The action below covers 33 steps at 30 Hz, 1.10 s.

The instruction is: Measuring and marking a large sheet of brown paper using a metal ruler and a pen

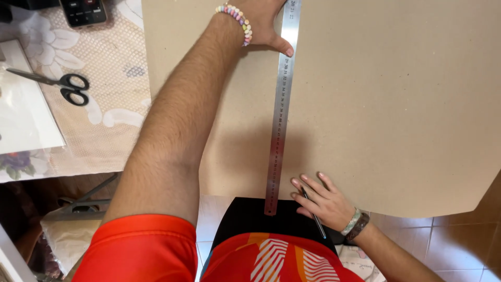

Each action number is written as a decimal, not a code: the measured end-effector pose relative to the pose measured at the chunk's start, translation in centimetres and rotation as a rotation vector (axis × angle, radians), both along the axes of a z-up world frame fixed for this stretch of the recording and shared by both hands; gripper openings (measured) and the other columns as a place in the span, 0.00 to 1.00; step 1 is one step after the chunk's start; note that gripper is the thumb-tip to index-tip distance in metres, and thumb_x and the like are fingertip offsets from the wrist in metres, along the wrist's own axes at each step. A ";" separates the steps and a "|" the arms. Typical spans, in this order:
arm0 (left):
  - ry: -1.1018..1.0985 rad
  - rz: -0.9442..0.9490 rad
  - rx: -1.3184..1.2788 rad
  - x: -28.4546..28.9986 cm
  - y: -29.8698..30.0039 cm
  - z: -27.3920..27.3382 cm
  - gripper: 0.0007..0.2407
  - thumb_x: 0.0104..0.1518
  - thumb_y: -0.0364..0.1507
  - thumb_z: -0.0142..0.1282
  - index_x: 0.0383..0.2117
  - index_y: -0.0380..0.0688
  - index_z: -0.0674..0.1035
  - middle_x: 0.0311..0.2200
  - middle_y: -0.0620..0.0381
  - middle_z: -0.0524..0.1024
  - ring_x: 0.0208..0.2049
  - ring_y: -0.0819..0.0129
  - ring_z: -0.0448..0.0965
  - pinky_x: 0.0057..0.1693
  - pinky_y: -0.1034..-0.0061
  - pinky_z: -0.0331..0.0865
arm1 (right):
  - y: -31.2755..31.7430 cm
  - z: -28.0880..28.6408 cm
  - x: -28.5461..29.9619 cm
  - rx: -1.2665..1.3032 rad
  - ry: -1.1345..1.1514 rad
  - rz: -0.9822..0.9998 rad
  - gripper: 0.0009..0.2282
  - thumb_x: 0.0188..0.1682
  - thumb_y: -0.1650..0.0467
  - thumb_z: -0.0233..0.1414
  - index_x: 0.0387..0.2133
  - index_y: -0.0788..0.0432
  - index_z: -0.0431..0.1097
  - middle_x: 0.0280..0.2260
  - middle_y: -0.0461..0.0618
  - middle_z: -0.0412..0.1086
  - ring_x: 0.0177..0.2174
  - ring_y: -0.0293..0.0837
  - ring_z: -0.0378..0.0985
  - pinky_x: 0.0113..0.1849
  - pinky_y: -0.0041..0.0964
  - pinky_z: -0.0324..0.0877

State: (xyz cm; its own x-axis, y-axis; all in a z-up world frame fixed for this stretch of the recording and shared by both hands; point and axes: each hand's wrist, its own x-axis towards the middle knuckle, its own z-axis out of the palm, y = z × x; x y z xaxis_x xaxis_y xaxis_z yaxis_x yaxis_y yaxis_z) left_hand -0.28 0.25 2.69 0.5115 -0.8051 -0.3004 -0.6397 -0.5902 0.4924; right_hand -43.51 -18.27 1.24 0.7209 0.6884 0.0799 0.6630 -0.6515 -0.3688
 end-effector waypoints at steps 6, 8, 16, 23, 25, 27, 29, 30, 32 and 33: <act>-0.077 -0.024 -0.078 0.4 0.1 -0.7 0.43 0.40 0.59 0.73 0.55 0.41 0.67 0.51 0.45 0.71 0.49 0.43 0.71 0.47 0.52 0.69 | -1.6 0.2 0.6 -0.090 -0.061 -0.030 0.18 0.41 0.76 0.49 0.46 0.53 0.69 0.62 0.57 0.61 0.60 0.60 0.62 0.57 0.67 0.58; -0.258 -0.078 -0.078 1.1 -0.2 -0.8 0.56 0.39 0.64 0.70 0.66 0.37 0.54 0.64 0.39 0.61 0.62 0.44 0.62 0.61 0.53 0.57 | -1.6 0.5 1.3 -0.042 -0.057 -0.001 0.15 0.44 0.76 0.44 0.44 0.55 0.70 0.60 0.58 0.63 0.60 0.60 0.63 0.57 0.68 0.59; -0.120 0.367 -0.244 0.1 3.0 2.1 0.53 0.47 0.62 0.61 0.71 0.47 0.43 0.74 0.49 0.39 0.75 0.53 0.40 0.74 0.53 0.34 | -4.4 4.1 3.6 0.098 0.121 -0.204 0.22 0.47 0.50 0.51 0.43 0.51 0.72 0.53 0.53 0.68 0.56 0.55 0.67 0.56 0.62 0.55; -0.221 1.206 -0.051 -6.5 15.7 0.4 0.39 0.52 0.51 0.55 0.64 0.33 0.62 0.63 0.33 0.61 0.65 0.42 0.56 0.68 0.56 0.48 | -25.3 2.6 4.1 0.060 -0.172 -1.469 0.17 0.63 0.70 0.54 0.57 0.73 0.62 0.56 0.76 0.69 0.50 0.78 0.70 0.47 0.64 0.62; -0.129 1.305 0.055 -8.0 14.9 5.1 0.35 0.53 0.47 0.57 0.62 0.35 0.64 0.60 0.36 0.63 0.62 0.44 0.60 0.63 0.54 0.55 | -29.0 1.0 5.6 0.060 -0.078 -1.638 0.17 0.64 0.64 0.53 0.55 0.67 0.62 0.51 0.75 0.70 0.47 0.77 0.71 0.46 0.62 0.63; -0.020 1.406 0.183 -9.3 16.1 5.7 0.31 0.54 0.44 0.58 0.61 0.36 0.66 0.58 0.39 0.64 0.58 0.46 0.64 0.59 0.52 0.63 | -31.7 -0.8 6.4 0.054 0.047 -1.795 0.17 0.65 0.59 0.51 0.53 0.61 0.62 0.47 0.75 0.72 0.43 0.76 0.73 0.45 0.60 0.64; 0.019 1.487 0.058 -9.1 18.9 2.4 0.29 0.50 0.47 0.58 0.53 0.39 0.73 0.52 0.44 0.67 0.46 0.48 0.75 0.56 0.59 0.65 | -33.7 -2.8 7.2 -0.012 0.002 -1.839 0.17 0.63 0.57 0.55 0.50 0.58 0.65 0.39 0.67 0.75 0.40 0.70 0.76 0.41 0.57 0.67; 0.019 1.478 0.046 -8.6 18.7 2.7 0.29 0.50 0.47 0.58 0.53 0.39 0.73 0.52 0.44 0.67 0.46 0.48 0.75 0.56 0.59 0.65 | -33.6 -2.8 7.4 -0.011 -0.010 -1.847 0.17 0.63 0.57 0.55 0.50 0.58 0.65 0.39 0.67 0.75 0.40 0.70 0.76 0.41 0.57 0.67; 0.122 1.523 0.091 -8.1 18.3 3.3 0.27 0.53 0.46 0.59 0.53 0.39 0.73 0.43 0.51 0.72 0.43 0.56 0.73 0.49 0.60 0.68 | -33.4 -2.8 8.0 0.014 -0.015 -1.892 0.18 0.62 0.56 0.55 0.48 0.57 0.64 0.37 0.61 0.76 0.39 0.64 0.77 0.41 0.57 0.67; 0.121 1.526 0.087 -8.1 17.9 3.8 0.27 0.53 0.46 0.59 0.53 0.39 0.73 0.43 0.51 0.72 0.43 0.56 0.73 0.49 0.60 0.68 | -33.4 -2.5 8.2 0.016 -0.019 -1.888 0.18 0.62 0.56 0.55 0.48 0.57 0.64 0.37 0.61 0.76 0.39 0.64 0.77 0.41 0.57 0.67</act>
State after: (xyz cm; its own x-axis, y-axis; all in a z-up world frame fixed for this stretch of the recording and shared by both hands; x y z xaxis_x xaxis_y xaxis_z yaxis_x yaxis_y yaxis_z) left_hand -8.37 18.19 6.53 0.7779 0.4702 -0.4169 0.6242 -0.6551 0.4258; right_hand -35.30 -51.64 -1.24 0.4270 -0.8994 0.0933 -0.8182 -0.4282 -0.3836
